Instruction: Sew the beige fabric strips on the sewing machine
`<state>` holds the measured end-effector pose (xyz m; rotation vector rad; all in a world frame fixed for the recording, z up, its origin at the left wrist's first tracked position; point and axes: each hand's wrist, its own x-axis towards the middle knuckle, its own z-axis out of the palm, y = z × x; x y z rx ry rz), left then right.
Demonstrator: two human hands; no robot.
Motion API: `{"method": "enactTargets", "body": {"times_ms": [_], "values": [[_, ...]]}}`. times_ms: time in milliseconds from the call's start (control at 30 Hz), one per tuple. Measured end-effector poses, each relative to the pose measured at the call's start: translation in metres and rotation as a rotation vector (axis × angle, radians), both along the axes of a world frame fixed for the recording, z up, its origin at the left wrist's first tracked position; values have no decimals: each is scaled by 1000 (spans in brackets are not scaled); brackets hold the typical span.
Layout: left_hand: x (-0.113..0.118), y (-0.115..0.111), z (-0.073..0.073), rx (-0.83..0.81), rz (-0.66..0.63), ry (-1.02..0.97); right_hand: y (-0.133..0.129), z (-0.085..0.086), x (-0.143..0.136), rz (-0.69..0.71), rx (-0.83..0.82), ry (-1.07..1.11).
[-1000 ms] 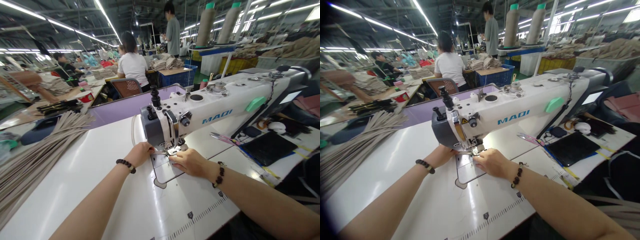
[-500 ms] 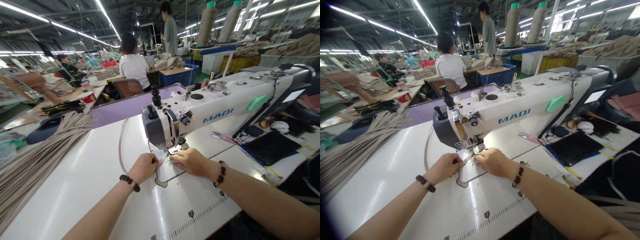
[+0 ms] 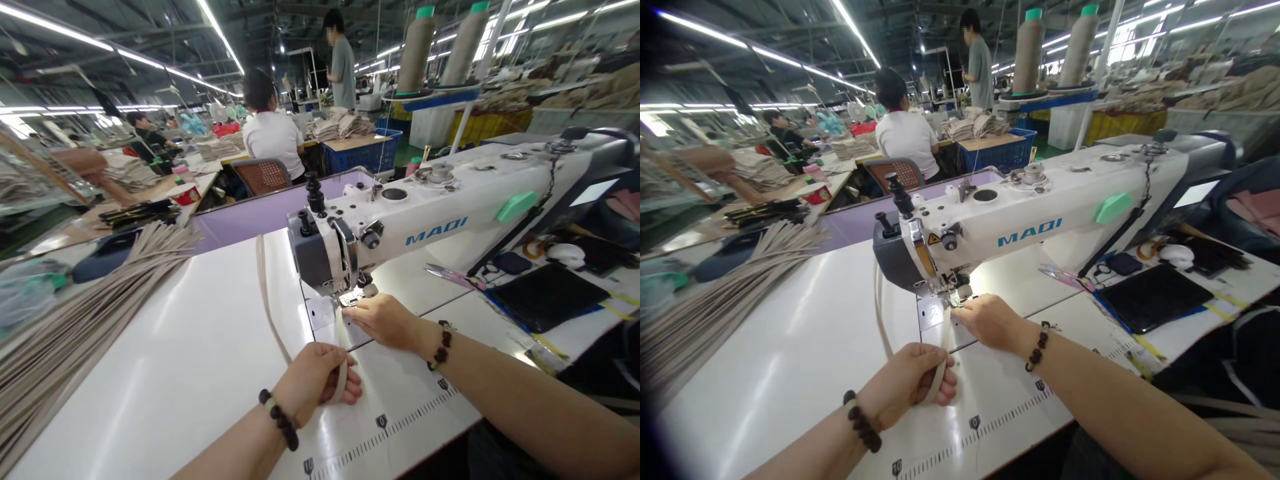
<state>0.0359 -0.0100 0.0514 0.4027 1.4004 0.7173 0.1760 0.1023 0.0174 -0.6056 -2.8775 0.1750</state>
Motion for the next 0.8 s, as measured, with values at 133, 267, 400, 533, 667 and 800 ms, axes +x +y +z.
{"method": "enactTargets", "body": {"times_ms": [133, 267, 400, 533, 667, 800], "values": [[26, 5, 0, -47, 151, -98, 1, -4, 1, 9, -5, 23], [36, 7, -1, -38, 216, -124, 2, -6, 3, 34, 28, 11], [39, 8, -2, -36, 256, -128, 3, -6, 1, 14, -21, -7], [40, 6, -1, -27, 247, -156, 0, 2, 0, -40, -118, -13], [36, -20, 5, 104, -44, -149, -27, 20, 16, -180, -308, 0], [26, -71, 15, 306, -563, 78, -82, 25, 40, -161, -1553, 146]]}}
